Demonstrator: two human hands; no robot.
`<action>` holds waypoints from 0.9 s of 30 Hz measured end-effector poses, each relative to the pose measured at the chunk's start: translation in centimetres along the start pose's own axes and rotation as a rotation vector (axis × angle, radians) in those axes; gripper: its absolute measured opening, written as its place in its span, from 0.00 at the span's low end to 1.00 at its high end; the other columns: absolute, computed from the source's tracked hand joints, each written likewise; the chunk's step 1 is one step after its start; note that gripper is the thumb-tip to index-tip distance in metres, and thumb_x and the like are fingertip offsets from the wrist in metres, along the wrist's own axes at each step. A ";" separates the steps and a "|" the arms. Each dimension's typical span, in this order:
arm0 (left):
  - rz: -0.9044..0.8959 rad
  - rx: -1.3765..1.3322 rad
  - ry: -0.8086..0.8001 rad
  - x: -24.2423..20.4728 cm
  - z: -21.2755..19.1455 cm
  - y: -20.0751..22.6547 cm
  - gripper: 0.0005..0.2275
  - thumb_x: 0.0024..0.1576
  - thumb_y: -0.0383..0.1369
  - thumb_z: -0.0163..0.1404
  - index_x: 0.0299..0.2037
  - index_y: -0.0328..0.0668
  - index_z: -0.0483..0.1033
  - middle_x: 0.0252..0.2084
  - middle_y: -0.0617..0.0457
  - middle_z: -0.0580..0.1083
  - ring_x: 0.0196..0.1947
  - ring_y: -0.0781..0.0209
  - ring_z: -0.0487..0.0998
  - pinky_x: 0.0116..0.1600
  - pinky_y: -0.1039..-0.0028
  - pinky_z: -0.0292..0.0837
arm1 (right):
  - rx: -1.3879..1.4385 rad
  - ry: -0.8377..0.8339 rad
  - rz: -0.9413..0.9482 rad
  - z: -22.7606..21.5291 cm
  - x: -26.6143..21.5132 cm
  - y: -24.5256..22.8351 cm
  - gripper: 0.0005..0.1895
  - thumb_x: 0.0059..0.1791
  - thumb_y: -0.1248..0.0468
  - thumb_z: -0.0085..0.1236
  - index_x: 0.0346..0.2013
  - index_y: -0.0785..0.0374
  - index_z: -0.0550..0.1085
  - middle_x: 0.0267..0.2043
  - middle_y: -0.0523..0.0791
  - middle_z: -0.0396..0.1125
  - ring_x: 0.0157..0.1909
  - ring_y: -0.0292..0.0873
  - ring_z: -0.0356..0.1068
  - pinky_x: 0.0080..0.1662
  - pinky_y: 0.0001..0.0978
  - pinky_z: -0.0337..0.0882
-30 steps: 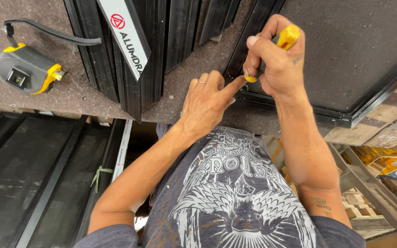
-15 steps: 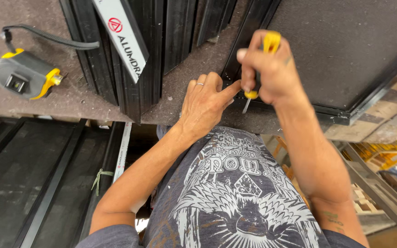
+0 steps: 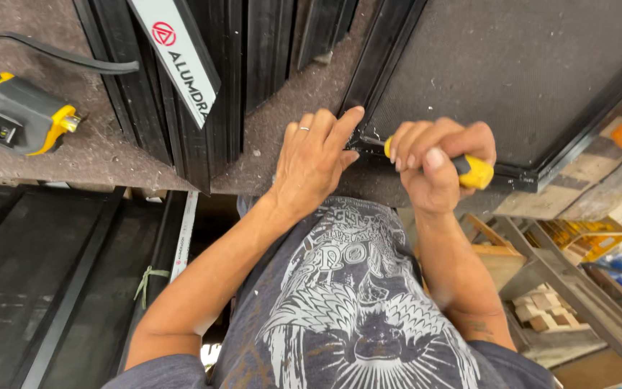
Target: The person uses a screwdriver and a power drill to remove the spline and frame pieces from a window screen. They then reassemble the screen by inserting the spline back into the frame and securing the corners.
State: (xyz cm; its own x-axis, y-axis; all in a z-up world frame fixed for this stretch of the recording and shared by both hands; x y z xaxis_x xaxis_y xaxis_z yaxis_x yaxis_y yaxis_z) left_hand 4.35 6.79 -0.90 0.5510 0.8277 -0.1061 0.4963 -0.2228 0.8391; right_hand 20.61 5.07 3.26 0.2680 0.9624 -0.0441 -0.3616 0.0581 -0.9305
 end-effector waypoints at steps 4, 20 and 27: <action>-0.021 -0.004 -0.012 0.4 -0.2 -0.4 0.30 0.52 0.30 0.64 0.66 0.43 0.66 0.40 0.54 0.66 0.39 0.56 0.68 0.45 0.63 0.61 | -0.031 -0.055 -0.029 0.0 -0.3 -0.2 0.11 0.55 0.66 0.54 0.36 0.62 0.60 0.28 0.49 0.63 0.24 0.42 0.63 0.31 0.38 0.69; 0.010 0.030 -0.029 0.8 -0.5 0.0 0.26 0.54 0.32 0.60 0.65 0.47 0.69 0.40 0.53 0.66 0.41 0.53 0.69 0.45 0.62 0.61 | -0.528 -0.477 -0.216 6.1 1.8 -1.0 0.10 0.48 0.79 0.54 0.29 0.66 0.63 0.25 0.49 0.66 0.26 0.47 0.71 0.32 0.36 0.72; 0.006 -0.043 0.016 -0.1 -0.3 -0.7 0.20 0.61 0.33 0.56 0.64 0.47 0.72 0.37 0.55 0.64 0.39 0.54 0.68 0.43 0.62 0.60 | -0.733 -0.394 0.051 6.9 2.8 0.8 0.12 0.53 0.79 0.57 0.31 0.67 0.64 0.29 0.48 0.69 0.26 0.39 0.72 0.31 0.28 0.70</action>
State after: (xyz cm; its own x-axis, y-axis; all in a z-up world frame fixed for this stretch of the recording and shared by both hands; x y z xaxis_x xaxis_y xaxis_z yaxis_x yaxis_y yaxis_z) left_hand 3.76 6.98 -1.32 0.5424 0.8350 -0.0929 0.4636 -0.2052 0.8620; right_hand 14.90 9.61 4.88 -0.1140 0.9895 -0.0886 0.3448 -0.0443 -0.9376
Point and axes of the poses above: each hand's wrist, its own x-axis towards the middle knuckle, its own z-axis out of the palm, y = z × x, the point moved 8 cm from there along x, towards the middle knuckle
